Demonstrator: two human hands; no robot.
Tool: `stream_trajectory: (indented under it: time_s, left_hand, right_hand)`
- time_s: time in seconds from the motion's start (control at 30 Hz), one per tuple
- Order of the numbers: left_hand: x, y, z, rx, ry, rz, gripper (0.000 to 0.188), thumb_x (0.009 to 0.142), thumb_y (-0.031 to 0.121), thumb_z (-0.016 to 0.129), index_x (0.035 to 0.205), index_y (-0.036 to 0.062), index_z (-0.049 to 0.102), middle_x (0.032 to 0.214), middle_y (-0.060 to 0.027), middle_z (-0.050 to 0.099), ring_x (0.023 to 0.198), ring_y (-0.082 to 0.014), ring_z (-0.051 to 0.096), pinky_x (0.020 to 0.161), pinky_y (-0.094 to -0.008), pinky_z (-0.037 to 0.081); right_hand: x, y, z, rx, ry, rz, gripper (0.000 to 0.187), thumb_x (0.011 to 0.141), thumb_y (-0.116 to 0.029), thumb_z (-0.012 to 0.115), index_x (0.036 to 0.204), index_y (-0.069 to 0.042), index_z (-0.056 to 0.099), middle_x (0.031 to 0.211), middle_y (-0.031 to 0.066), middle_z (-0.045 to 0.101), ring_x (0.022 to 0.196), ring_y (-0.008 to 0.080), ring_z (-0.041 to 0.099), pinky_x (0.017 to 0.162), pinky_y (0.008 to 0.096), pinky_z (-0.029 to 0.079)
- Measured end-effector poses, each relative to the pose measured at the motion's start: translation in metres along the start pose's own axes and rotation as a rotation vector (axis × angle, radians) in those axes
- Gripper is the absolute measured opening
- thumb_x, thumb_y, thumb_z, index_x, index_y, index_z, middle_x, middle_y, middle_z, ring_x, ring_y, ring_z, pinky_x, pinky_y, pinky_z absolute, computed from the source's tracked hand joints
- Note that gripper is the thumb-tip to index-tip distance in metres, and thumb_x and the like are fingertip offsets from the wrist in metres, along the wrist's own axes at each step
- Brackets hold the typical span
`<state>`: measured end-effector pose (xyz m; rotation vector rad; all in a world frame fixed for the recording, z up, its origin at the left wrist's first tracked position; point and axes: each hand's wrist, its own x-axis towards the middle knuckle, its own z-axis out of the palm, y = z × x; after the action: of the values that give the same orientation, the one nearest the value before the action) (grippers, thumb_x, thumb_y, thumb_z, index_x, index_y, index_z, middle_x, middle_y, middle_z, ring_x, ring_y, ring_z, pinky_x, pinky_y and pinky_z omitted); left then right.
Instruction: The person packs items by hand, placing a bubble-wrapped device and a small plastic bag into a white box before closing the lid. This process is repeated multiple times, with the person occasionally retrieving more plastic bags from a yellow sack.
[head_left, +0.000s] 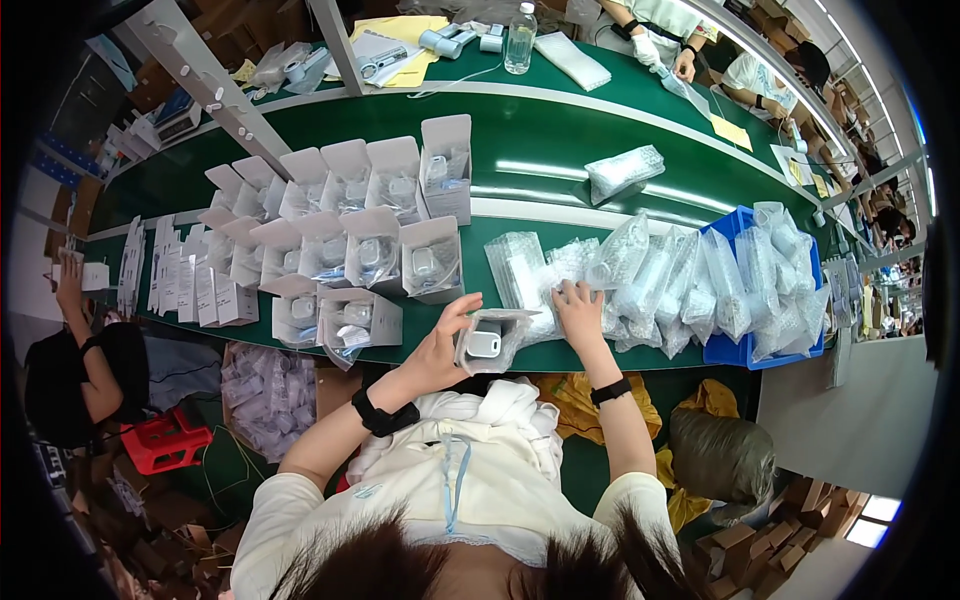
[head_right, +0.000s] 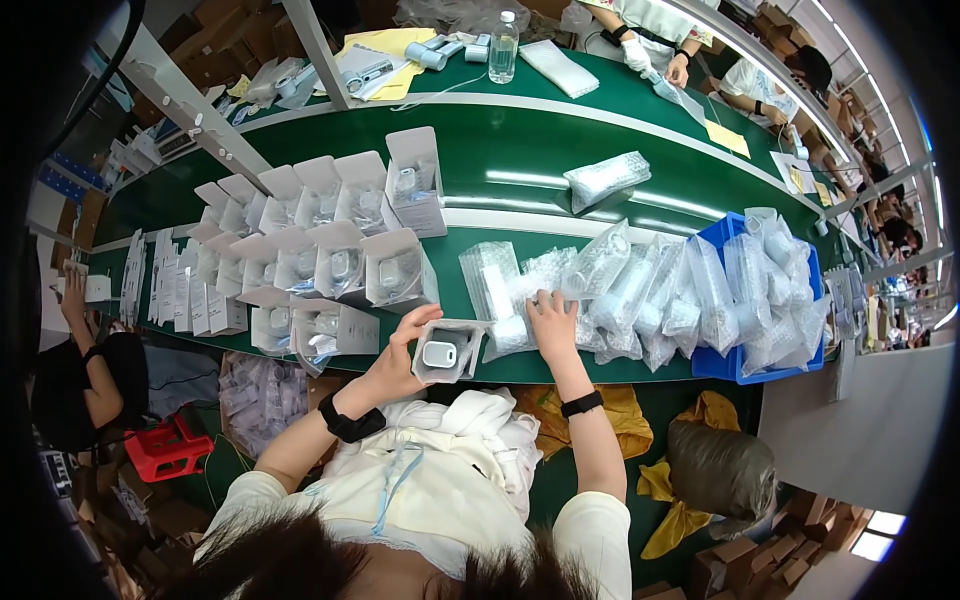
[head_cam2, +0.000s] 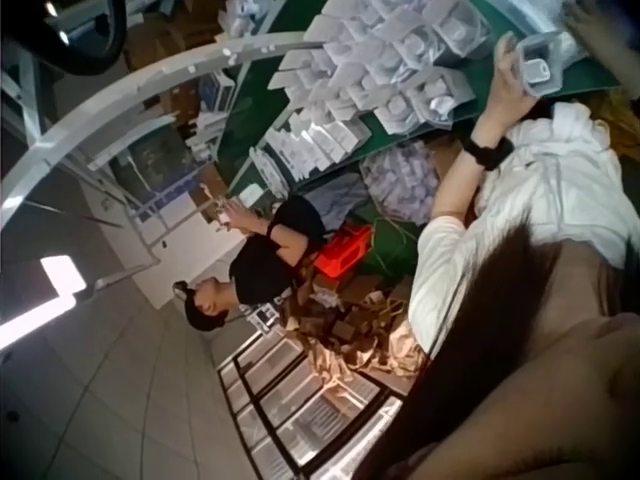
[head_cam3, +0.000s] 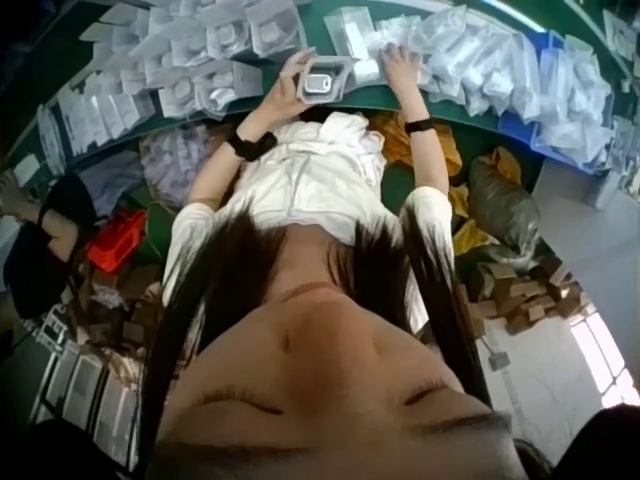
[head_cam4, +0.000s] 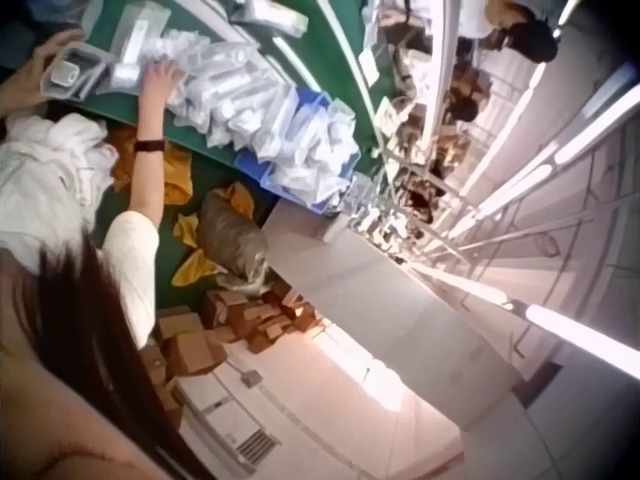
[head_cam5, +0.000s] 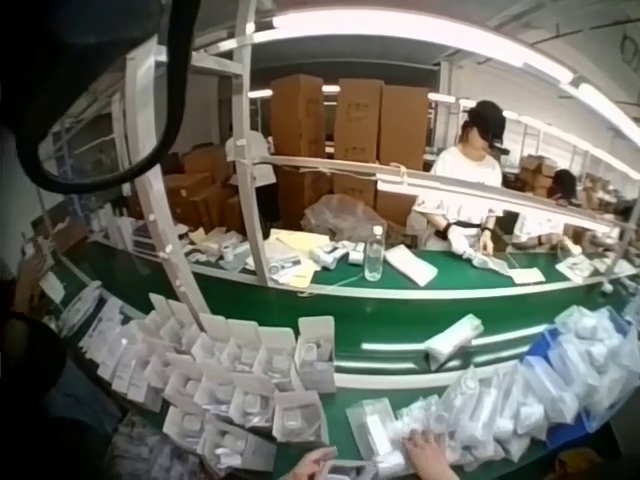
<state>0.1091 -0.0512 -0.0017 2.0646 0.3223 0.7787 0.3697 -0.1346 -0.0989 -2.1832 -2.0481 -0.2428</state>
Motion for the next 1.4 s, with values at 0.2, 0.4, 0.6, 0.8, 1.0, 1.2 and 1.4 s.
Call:
stream_trajectory:
  time_s: [0.2,0.4,0.6,0.8,1.0,1.2,1.4]
  left_hand:
    - [-0.010,0.005,-0.014,0.157,-0.069,0.023,0.052,0.064,-0.007,0.064,0.110,0.0067,0.044,0.129,-0.0190,0.032,0.115,-0.0363,0.040,0.091,-0.0363,0.040]
    - [-0.009,0.010,-0.012,0.268,-0.027,-0.080,0.035,0.066,-0.007,0.062,0.100,0.0044,0.059,0.128,-0.0184,0.035,0.111,-0.0335,0.045,0.089,-0.0340,0.041]
    - [-0.019,0.003,-0.007,0.259,0.116,-0.154,0.022,0.066,-0.005,0.061,0.087,0.0012,0.063,0.125,-0.0182,0.040,0.108,-0.0319,0.048,0.086,-0.0343,0.043]
    - [-0.010,-0.003,-0.008,0.084,0.188,-0.391,0.008,0.063,-0.002,0.066,0.069,-0.0019,0.061,0.114,-0.0157,0.051,0.102,-0.0281,0.054,0.079,-0.0313,0.046]
    - [-0.002,-0.001,-0.012,0.088,0.172,-0.445,0.009,0.061,-0.002,0.067,0.067,-0.0022,0.060,0.112,-0.0139,0.053,0.100,-0.0278,0.054,0.078,-0.0326,0.046]
    - [-0.001,-0.005,-0.014,0.164,0.061,-0.298,0.010,0.061,-0.004,0.065,0.067,-0.0023,0.057,0.108,-0.0123,0.053,0.098,-0.0282,0.055,0.076,-0.0329,0.047]
    - [-0.001,-0.002,-0.018,0.209,0.029,-0.232,0.011,0.062,-0.004,0.064,0.068,-0.0031,0.055,0.107,-0.0114,0.053,0.092,-0.0268,0.057,0.072,-0.0318,0.047]
  right_hand:
    - [0.009,0.007,0.007,-0.139,-0.249,-0.035,0.024,0.060,-0.014,0.062,0.085,-0.013,0.062,0.099,0.0032,0.051,0.099,0.0240,0.045,0.078,0.0449,0.035]
    - [0.010,0.023,0.007,-0.108,-0.183,-0.051,0.015,0.058,-0.016,0.064,0.072,-0.012,0.060,0.099,0.0046,0.049,0.102,0.0241,0.043,0.080,0.0460,0.034]
    - [0.017,0.004,-0.071,0.036,0.032,-0.170,0.012,0.061,-0.006,0.062,0.070,-0.007,0.055,0.105,0.0077,0.052,0.105,0.0270,0.044,0.084,0.0453,0.035]
    - [0.002,-0.011,-0.112,0.868,0.131,0.077,0.021,0.063,0.000,0.055,0.082,-0.006,0.053,0.090,0.0094,0.059,0.085,0.0292,0.054,0.073,0.0380,0.043]
    - [0.043,-0.085,-0.141,0.608,-0.251,-0.324,0.017,0.064,-0.007,0.051,0.081,-0.006,0.057,0.058,0.0081,0.057,0.054,0.0275,0.057,0.051,0.0348,0.046]
    - [0.056,-0.105,-0.114,0.328,-0.364,-0.660,0.016,0.064,-0.011,0.053,0.078,-0.009,0.059,0.053,0.0096,0.054,0.050,0.0283,0.055,0.047,0.0365,0.045]
    - [0.058,-0.092,-0.132,0.468,-0.430,-0.608,0.017,0.067,-0.010,0.051,0.083,-0.008,0.057,0.054,0.0091,0.056,0.050,0.0292,0.055,0.049,0.0359,0.045]
